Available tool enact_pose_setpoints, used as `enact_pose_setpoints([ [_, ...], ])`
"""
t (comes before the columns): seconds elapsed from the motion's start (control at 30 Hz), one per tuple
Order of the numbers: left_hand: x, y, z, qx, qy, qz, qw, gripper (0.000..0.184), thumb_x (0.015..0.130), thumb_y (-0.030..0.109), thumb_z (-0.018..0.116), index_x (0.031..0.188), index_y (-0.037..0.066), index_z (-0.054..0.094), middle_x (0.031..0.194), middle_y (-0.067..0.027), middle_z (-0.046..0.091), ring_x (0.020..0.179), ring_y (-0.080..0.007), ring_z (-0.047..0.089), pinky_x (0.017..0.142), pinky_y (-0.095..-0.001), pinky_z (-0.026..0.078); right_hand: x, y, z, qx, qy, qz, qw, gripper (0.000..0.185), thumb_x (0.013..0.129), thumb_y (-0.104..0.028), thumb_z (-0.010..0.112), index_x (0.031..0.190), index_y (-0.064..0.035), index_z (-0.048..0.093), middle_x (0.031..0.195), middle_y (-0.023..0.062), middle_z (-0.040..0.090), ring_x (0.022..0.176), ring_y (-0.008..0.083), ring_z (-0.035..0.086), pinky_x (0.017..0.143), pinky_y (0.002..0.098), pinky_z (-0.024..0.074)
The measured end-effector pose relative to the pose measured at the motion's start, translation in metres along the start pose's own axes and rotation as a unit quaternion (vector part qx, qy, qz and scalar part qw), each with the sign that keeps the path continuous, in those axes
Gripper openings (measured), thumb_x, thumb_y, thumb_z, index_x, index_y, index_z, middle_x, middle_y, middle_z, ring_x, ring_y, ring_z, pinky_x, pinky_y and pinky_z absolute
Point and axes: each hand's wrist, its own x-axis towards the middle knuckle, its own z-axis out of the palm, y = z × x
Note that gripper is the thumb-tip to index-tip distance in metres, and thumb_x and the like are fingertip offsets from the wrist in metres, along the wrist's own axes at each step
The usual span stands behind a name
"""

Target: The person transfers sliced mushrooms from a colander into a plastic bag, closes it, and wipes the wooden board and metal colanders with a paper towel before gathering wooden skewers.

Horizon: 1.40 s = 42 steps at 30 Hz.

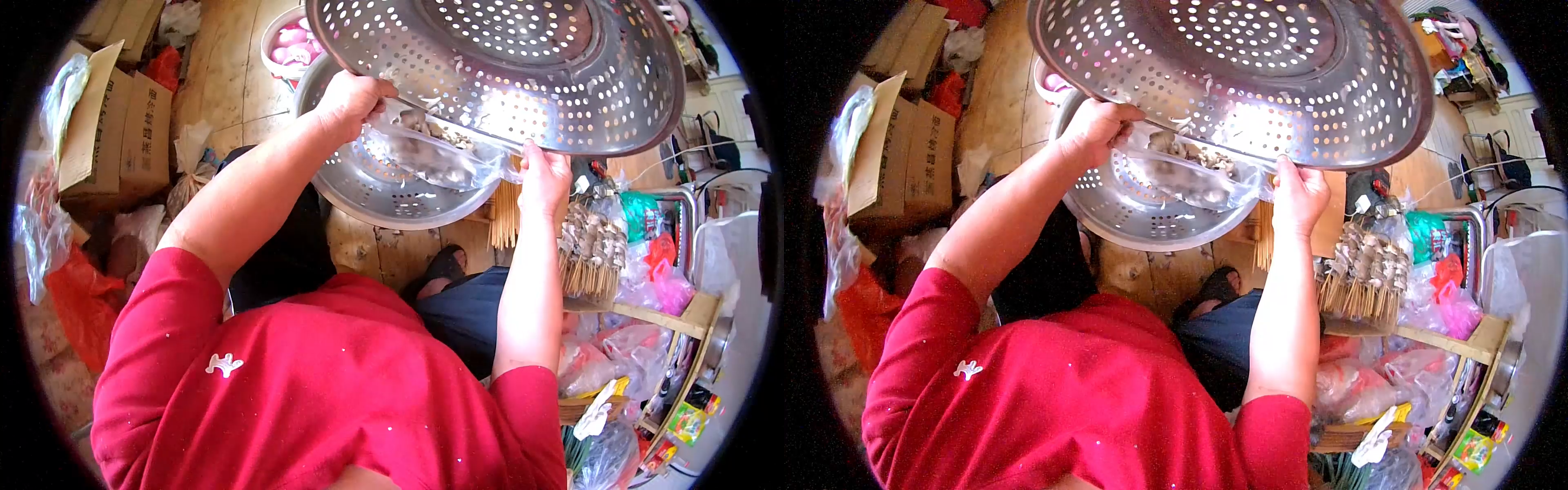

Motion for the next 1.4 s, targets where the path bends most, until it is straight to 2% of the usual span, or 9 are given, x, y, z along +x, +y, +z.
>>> enact_pose_setpoints([
  [0.07,-0.009,0.005,0.0,-0.001,-0.015,0.005,1.0,0.016,0.069,0.0,0.066,0.083,0.0,0.059,0.068,-0.0047,0.056,0.047,-0.0118,0.046,0.041,-0.0256,0.035,0.003,0.0,-0.004,-0.025,0.026,0.077,0.996,0.011,0.077,-0.003,0.066,0.086,0.0003,0.06,0.063,0.0003,0.055,0.049,0.0048,0.046,0.043,0.0194,0.0353],
  [0.23,-0.016,0.007,0.0,0.052,-0.05,0.049,0.996,0.018,0.072,0.001,0.062,0.09,0.004,0.058,0.068,-0.0015,0.054,0.048,-0.0082,0.042,0.042,-0.0228,0.033,-0.005,-0.009,-0.004,-0.058,0.024,0.084,0.994,0.014,0.078,-0.013,0.062,0.074,-0.0016,0.054,0.056,0.002,0.051,0.043,0.007,0.045,0.037,0.0211,0.0328],
  [0.6,-0.013,0.009,0.001,0.046,-0.048,-0.008,0.998,0.013,0.072,0.003,0.055,0.085,0.005,0.053,0.061,-0.0013,0.048,0.041,-0.0064,0.036,0.034,-0.0233,0.024,-0.012,-0.017,-0.003,-0.104,0.013,0.122,0.987,0.016,0.076,-0.015,0.06,0.075,-0.0002,0.054,0.058,0.0073,0.056,0.042,0.0119,0.05,0.037,0.0247,0.039],
  [0.73,-0.017,0.013,0.002,0.043,-0.055,0.005,0.998,0.013,0.07,0.005,0.056,0.083,0.004,0.054,0.062,-0.0013,0.049,0.041,-0.0069,0.037,0.035,-0.0241,0.026,-0.009,-0.006,-0.01,-0.014,-0.013,0.165,0.986,0.025,0.08,-0.022,0.059,0.085,0.002,0.055,0.064,0.0106,0.06,0.043,0.0144,0.053,0.036,0.0261,0.0411],
  [0.83,-0.019,0.014,0.004,0.095,-0.068,0.06,0.991,0.018,0.069,0.006,0.057,0.087,0.002,0.057,0.069,-0.0033,0.055,0.052,-0.0102,0.046,0.045,-0.0248,0.035,-0.007,-0.008,-0.01,0.037,-0.071,0.311,0.947,0.026,0.081,-0.023,0.056,0.091,0.0004,0.054,0.062,0.01,0.058,0.042,0.0162,0.052,0.033,0.0275,0.0366],
  [0.97,-0.012,0.005,-0.002,0.157,-0.117,0.109,0.975,0.03,0.074,0.009,0.063,0.101,-0.002,0.059,0.088,-0.0076,0.062,0.08,-0.0146,0.057,0.076,-0.027,0.046,-0.002,0.003,-0.02,0.029,-0.074,0.309,0.948,0.021,0.082,-0.017,0.051,0.09,0.0017,0.054,0.06,0.0101,0.056,0.04,0.0173,0.049,0.032,0.0286,0.0348],
  [1.07,-0.031,0.021,-0.001,0.237,-0.149,0.091,0.956,0.043,0.074,0.025,0.075,0.105,0.0,0.059,0.092,-0.0095,0.062,0.088,-0.0164,0.058,0.08,-0.0301,0.046,-0.004,-0.005,-0.024,0.093,-0.044,0.308,0.946,0.024,0.08,-0.017,0.051,0.091,0.0042,0.053,0.064,0.0141,0.058,0.042,0.0185,0.054,0.031,0.0292,0.0392],
  [1.27,-0.034,0.014,-0.017,0.521,-0.167,0.169,0.82,0.044,0.067,0.017,0.073,0.107,0.005,0.062,0.091,-0.0139,0.065,0.084,-0.0216,0.062,0.08,-0.0304,0.047,0.008,-0.019,-0.041,0.142,-0.004,0.278,0.95,0.042,0.086,-0.02,0.044,0.116,0.0096,0.04,0.1,0.0226,0.058,0.081,0.0327,0.063,0.059,0.0375,0.0531],
  [1.4,-0.032,0.016,-0.021,0.568,-0.191,0.159,0.785,0.029,0.069,0.017,0.064,0.095,0.005,0.067,0.087,-0.015,0.066,0.081,-0.0217,0.064,0.077,-0.0308,0.048,0.025,-0.019,-0.073,0.096,0.096,0.192,0.972,0.036,0.082,-0.015,0.048,0.111,0.0059,0.046,0.091,0.018,0.061,0.067,0.0266,0.063,0.045,0.0304,0.0513],
])
